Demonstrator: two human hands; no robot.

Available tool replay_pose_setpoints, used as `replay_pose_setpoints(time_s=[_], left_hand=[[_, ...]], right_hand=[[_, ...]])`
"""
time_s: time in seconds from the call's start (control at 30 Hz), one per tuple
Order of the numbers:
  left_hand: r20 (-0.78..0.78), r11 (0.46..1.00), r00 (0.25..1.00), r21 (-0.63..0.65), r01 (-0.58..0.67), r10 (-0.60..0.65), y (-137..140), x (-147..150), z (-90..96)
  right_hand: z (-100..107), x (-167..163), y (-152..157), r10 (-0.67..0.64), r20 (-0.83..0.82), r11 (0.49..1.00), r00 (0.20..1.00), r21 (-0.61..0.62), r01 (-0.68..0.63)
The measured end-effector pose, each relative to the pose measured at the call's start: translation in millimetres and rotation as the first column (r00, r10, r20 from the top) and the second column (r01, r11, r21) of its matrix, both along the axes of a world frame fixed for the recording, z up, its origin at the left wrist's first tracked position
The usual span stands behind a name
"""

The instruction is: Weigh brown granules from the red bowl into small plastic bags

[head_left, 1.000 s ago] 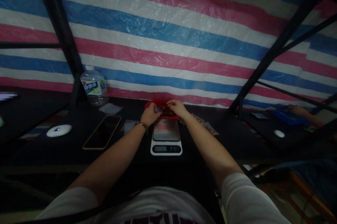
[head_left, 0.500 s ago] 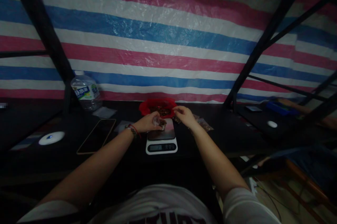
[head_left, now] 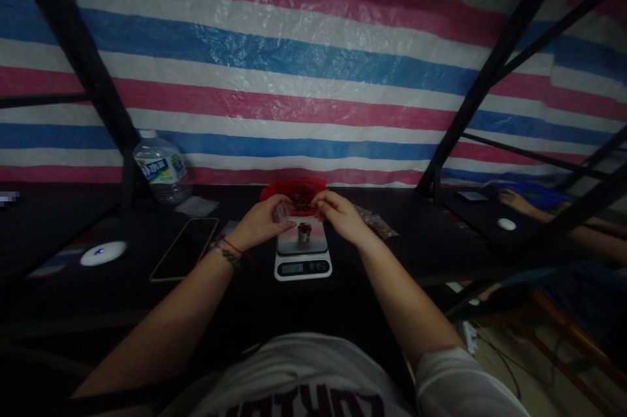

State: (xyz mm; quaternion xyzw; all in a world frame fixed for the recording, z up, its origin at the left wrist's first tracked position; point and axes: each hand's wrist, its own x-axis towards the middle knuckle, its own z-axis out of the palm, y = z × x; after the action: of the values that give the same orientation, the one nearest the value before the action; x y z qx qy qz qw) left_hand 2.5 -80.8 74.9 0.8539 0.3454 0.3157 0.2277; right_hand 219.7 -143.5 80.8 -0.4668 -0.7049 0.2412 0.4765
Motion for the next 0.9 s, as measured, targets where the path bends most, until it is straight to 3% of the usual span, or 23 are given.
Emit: replay_pose_setpoints(time_s=[0.07,0.13,0.27,0.37,0.5,0.57,0.63,0.73,0.8,0.9], left_hand=[[-0.050,0.997,0.997,0.044,0.065,-0.062,-13.2,7.4,8.0],[-0.093,0.986,0.987,0.090,0.138,-0.129,-23.4,14.0,13.6],[-0.164,0.978,0.980,0.155,0.138,-0.113,-36.6,20.9,19.6],[-0.181,0.985,0.976,0.099,0.144,-0.124,-44.7,21.4,21.6],[-0.062,0.972,0.972,0.048,0.230,-0.227,-44.6,13.4,20.1],[0.081,0.970,0.968,-0.021,0.241,-0.238,-37.2,6.2,16.1],[0.236,0.953,0.955,-0.198,0.229,-0.180,-28.1,-0.3,10.3],[0.371,0.843,0.926,-0.476,0.250,-0.066,-19.9,-3.9,1.4],[0.414,0.779,0.909,-0.556,0.289,-0.043,-20.4,-1.9,-2.2],[0.443,0.763,0.896,-0.569,0.308,-0.032,-24.3,2.9,-3.4]], right_hand=[[5.5,-16.6,-8.2,0.111,0.022,0.994,0.994,-0.024,-0.111],[8.0,-26.9,-12.1,0.135,0.044,0.991,0.990,-0.026,-0.134],[8.7,-30.1,-13.6,0.087,0.089,0.995,0.992,-0.049,-0.083],[6.5,-27.8,-16.2,0.069,0.192,0.994,0.979,-0.092,-0.052],[3.1,-22.3,-21.9,0.012,0.135,0.996,0.991,-0.091,0.000],[2.7,-16.0,-24.1,0.018,0.044,0.998,0.999,-0.058,-0.015],[2.6,-7.9,-25.5,0.030,-0.029,0.999,0.999,-0.031,-0.031],[1.7,1.9,-26.4,0.013,-0.061,1.000,0.998,0.005,-0.013],[0.9,4.3,-26.5,0.016,-0.032,1.000,0.999,0.023,-0.016],[-0.1,2.7,-26.5,0.071,0.001,0.997,0.997,-0.019,-0.071]])
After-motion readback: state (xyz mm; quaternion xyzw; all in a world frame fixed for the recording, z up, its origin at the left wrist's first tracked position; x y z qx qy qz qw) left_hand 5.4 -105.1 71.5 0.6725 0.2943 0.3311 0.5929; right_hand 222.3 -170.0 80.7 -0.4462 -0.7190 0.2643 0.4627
